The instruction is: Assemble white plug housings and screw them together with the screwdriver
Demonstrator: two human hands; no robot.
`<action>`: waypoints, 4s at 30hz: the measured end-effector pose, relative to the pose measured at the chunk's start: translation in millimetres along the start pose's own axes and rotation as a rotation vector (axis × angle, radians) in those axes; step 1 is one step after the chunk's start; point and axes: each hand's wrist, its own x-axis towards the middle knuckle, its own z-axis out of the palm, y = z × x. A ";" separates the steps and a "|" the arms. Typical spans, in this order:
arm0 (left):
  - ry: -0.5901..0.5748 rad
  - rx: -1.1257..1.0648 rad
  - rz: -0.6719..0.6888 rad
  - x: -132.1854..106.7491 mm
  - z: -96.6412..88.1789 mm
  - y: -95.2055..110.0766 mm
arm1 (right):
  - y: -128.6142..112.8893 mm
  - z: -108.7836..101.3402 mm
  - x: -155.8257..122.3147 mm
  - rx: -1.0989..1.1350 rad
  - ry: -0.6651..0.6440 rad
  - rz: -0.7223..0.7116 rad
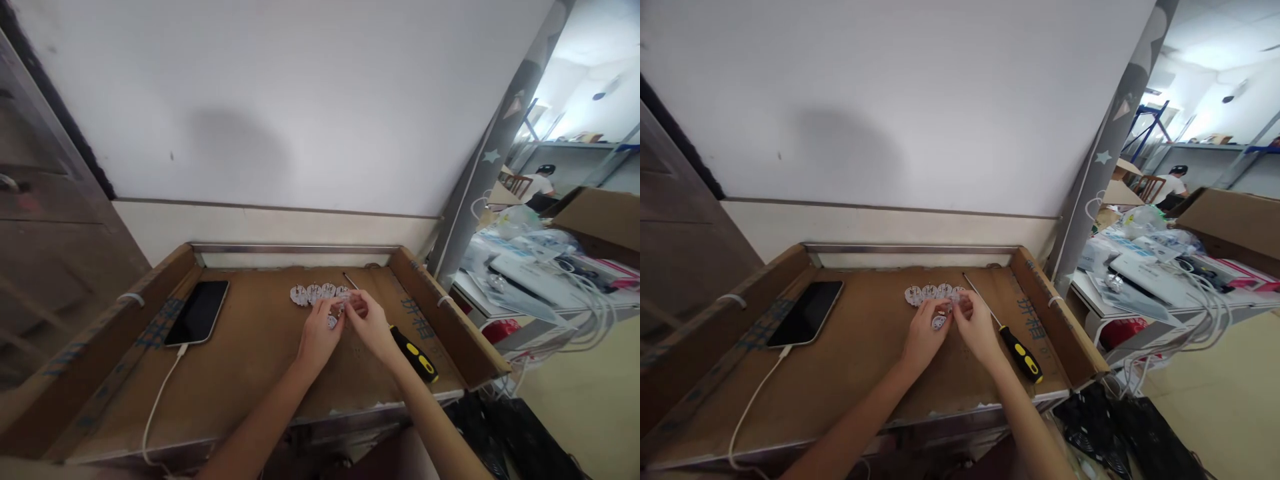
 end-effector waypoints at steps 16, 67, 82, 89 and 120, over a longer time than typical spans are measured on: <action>-0.597 0.472 0.205 40.6 -30.2 -33.1 | 15.5 32.5 -6.8 -0.004 0.171 0.069; -0.088 0.217 0.145 20.7 -23.8 -20.4 | 28.8 21.4 8.5 0.517 0.287 0.374; -0.463 0.260 0.090 15.3 -17.9 -14.8 | 34.2 18.3 10.7 0.491 0.471 0.393; -0.412 0.403 -0.059 22.6 -6.9 -17.6 | 36.6 22.3 11.2 0.491 0.451 0.361; -0.115 0.236 0.028 22.9 -19.0 -9.4 | 22.5 18.7 6.7 0.853 0.074 0.451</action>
